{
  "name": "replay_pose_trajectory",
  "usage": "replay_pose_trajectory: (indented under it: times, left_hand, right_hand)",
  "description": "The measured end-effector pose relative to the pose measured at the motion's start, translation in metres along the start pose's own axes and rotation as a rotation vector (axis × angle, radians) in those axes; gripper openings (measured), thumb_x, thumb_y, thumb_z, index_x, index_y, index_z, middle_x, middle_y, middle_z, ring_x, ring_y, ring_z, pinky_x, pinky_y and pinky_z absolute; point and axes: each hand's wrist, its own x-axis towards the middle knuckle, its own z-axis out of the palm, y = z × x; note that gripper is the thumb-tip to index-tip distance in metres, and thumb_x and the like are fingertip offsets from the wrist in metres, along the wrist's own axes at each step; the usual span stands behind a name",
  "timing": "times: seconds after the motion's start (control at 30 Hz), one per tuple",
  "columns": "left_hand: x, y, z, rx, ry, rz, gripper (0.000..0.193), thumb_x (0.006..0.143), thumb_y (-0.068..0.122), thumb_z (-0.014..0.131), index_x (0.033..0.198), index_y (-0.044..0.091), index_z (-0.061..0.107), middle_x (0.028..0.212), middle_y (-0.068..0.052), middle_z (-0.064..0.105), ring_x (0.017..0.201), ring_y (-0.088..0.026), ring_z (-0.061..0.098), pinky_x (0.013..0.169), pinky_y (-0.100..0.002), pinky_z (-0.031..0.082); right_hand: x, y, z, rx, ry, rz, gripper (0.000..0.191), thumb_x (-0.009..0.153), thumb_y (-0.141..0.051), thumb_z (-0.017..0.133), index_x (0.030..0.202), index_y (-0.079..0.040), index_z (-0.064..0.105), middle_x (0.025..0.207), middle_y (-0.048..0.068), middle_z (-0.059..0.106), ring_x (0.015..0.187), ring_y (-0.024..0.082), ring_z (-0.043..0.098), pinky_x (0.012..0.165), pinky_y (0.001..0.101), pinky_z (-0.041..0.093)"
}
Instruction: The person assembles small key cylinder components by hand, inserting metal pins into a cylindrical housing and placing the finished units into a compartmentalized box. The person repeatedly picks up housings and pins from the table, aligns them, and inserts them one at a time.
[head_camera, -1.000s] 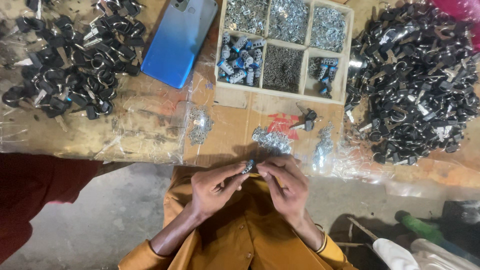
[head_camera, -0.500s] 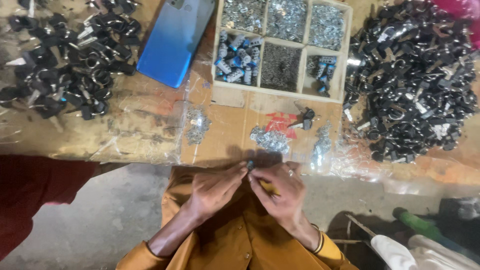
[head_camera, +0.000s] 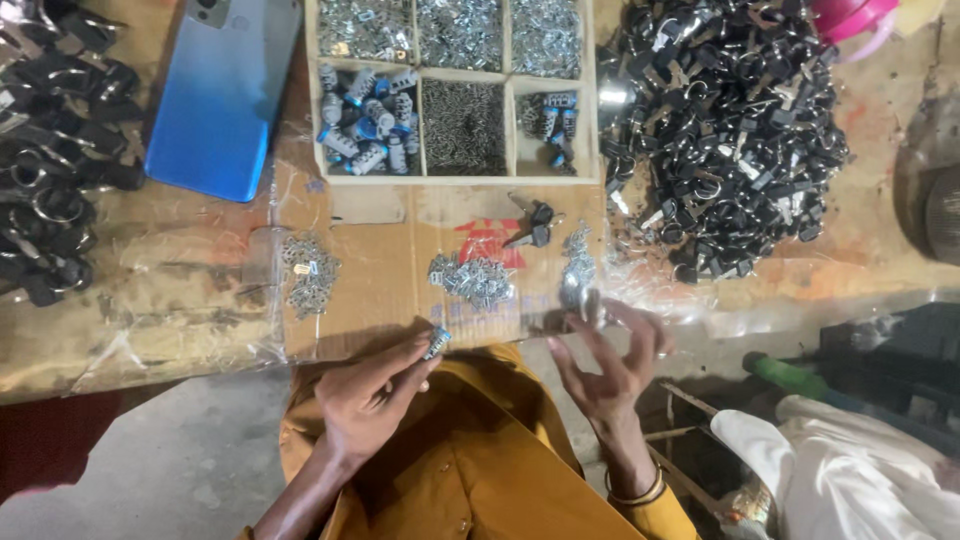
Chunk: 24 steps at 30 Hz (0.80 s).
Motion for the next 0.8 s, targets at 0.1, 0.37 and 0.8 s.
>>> replay_pose_trajectory:
  times: [0.1,0.37,0.8]
  left_hand:
    - [-0.002,-0.004,0.002,-0.05,-0.006,-0.05,0.026,0.082,-0.002,0.083,0.107,-0.001,0.076,0.106,-0.014,0.08,0.074,-0.013,0.08,0.052,-0.021,0.06]
    - [0.001,-0.001,-0.003,-0.209,-0.002,-0.055,0.027,0.086,-0.007,0.078,0.112,-0.003,0.073,0.119,-0.018,0.075,0.083,-0.016,0.079,0.058,-0.022,0.067]
    - [-0.001,0.013,-0.015,-0.013,0.035,-0.102,0.027,0.084,0.003,0.083,0.11,0.001,0.076,0.107,-0.012,0.08,0.066,-0.01,0.077,0.051,-0.02,0.059]
  right_hand:
    - [-0.013,0.005,-0.001,0.004,-0.088,-0.044,0.036,0.079,-0.019,0.091,0.111,-0.012,0.076,0.127,0.005,0.065,0.114,0.02,0.055,0.104,0.034,0.034]
    - [-0.023,-0.004,0.008,0.246,-0.24,0.126,0.039,0.09,-0.005,0.084,0.126,-0.003,0.07,0.12,0.003,0.074,0.102,0.013,0.067,0.075,0.0273,0.055]
    - [0.045,-0.105,0.023,0.697,-0.227,0.264,0.021,0.084,0.006,0.077,0.104,-0.002,0.072,0.103,0.008,0.072,0.091,0.017,0.072,0.078,0.0261,0.059]
